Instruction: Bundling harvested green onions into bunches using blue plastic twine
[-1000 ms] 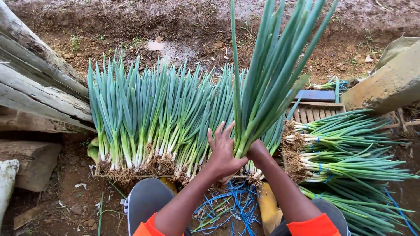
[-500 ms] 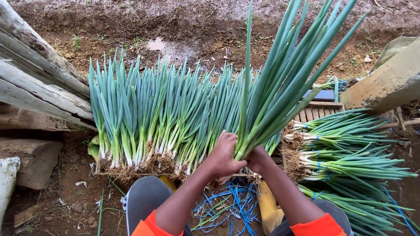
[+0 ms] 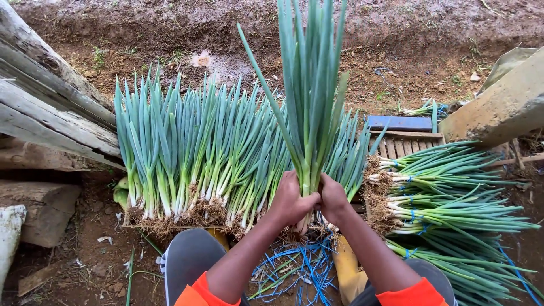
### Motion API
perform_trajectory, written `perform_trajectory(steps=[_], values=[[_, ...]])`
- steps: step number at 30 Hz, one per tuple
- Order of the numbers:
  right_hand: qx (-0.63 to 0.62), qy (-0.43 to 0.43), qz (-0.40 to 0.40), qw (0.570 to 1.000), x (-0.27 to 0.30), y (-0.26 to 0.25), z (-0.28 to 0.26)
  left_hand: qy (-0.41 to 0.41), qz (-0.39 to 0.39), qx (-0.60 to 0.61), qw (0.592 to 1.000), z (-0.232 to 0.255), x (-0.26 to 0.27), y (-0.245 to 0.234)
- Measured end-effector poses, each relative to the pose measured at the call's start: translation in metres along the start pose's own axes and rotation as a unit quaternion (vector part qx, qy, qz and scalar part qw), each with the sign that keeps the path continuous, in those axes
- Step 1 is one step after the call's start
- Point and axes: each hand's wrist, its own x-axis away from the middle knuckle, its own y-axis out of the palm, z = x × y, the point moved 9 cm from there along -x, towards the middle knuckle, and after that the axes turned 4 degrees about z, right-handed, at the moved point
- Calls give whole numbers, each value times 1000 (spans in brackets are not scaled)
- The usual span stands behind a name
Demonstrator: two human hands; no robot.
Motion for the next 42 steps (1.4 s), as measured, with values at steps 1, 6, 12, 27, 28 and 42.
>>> perform_trajectory(steps=[1,6,12,27,28,42], values=[[-6,3,-2,1000,1,5,1,4,1,-14,1000,-3,0,1],[31,6,42,999,1,-2,2,-86,-90,-151,981,39,4,-16],[55,-11,51,997,1,-4,2,-23,-113,-276,954,59,4,-27],[-76,-45,132,987,-104,-62,101,-51,2,-133,990,-3,-4,-9],[-76,-47,133,987,-99,-59,101,-57,17,-92,994,-10,-4,-6],[-64,-69,152,984,-41,-27,58,-57,140,286,946,25,20,-17]])
